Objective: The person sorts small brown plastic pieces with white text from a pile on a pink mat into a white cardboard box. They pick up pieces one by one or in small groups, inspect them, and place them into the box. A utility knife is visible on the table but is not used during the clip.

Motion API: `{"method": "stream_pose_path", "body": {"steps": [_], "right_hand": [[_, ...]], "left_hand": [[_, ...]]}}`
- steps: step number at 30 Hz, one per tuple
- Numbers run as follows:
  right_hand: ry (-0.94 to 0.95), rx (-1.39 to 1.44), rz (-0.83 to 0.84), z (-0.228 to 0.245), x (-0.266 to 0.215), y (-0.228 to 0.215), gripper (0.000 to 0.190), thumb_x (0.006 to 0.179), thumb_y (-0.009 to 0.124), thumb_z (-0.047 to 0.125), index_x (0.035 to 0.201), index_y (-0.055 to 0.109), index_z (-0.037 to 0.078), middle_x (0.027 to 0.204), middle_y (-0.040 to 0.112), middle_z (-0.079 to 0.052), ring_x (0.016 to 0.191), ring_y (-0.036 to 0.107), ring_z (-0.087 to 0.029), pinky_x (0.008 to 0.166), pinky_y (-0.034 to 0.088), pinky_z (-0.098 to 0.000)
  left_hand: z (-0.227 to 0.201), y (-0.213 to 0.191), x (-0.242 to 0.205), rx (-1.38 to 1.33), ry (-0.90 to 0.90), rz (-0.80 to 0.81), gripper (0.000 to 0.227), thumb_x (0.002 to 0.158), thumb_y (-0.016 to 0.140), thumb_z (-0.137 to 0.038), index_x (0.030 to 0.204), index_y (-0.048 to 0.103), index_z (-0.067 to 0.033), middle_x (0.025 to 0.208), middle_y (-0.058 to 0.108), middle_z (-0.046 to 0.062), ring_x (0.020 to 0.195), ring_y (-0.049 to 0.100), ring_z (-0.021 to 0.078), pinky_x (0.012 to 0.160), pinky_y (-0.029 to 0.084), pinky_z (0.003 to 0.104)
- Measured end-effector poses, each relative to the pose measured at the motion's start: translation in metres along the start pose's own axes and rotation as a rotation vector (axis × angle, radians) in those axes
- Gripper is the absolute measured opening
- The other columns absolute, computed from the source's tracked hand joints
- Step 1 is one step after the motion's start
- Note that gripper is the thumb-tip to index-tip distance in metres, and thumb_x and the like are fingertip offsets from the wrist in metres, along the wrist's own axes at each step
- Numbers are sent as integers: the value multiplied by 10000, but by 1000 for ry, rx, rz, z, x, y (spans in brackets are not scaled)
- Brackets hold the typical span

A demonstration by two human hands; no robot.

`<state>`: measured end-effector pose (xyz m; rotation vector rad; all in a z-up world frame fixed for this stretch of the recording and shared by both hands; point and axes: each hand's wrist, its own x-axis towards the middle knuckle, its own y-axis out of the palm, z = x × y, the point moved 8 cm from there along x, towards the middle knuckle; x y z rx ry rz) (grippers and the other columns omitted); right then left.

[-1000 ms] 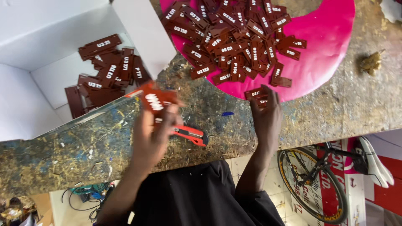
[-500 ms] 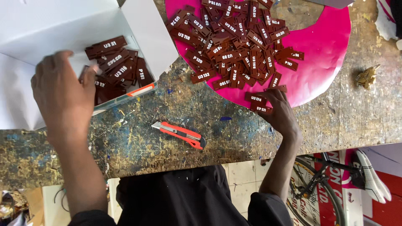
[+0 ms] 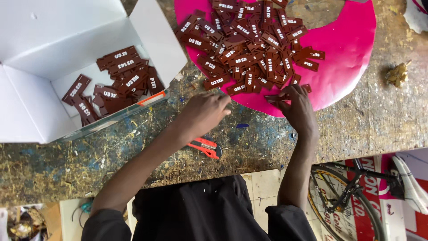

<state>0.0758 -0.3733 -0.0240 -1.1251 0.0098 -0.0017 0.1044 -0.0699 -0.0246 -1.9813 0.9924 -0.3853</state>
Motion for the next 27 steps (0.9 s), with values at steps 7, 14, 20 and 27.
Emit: {"method": "stream_pose_path", "body": {"steps": [7,14,20,27], "right_hand": [[74,-84,11,-5,-11,13,182,1030,832,272,1193,775,212,1108,791,-96,1136,771,-385,939,613,-565],[153,-113,-104,26,-40,-1,289,1050,838,255,1293,767,114,1188,773,-180,1157,744,-449,876,620,-597],[224,-171,1,32,-45,13,470,1003,859,267,1421,741,85,1308,654,-171,1285,645,-431,983,607,-563],[211,-73,-31,9,-48,25,480,972,888,300,1267,608,46,1176,650,-221,1186,669,-507,957,576,-639]], "left_hand": [[18,0,66,161,6,-178,348,1129,669,-253,1414,669,-52,1182,788,209,1075,819,372,817,668,495],[-9,-36,119,274,-56,-400,493,1067,821,-318,1406,707,21,1301,737,263,1283,708,390,1058,580,498],[-12,-23,129,371,-89,-387,785,892,987,-447,1461,686,3,1359,658,242,1387,567,411,1143,457,591],[7,-16,122,266,-58,-365,371,911,914,-157,1217,766,-9,1166,674,184,1191,663,377,951,528,530]]}}
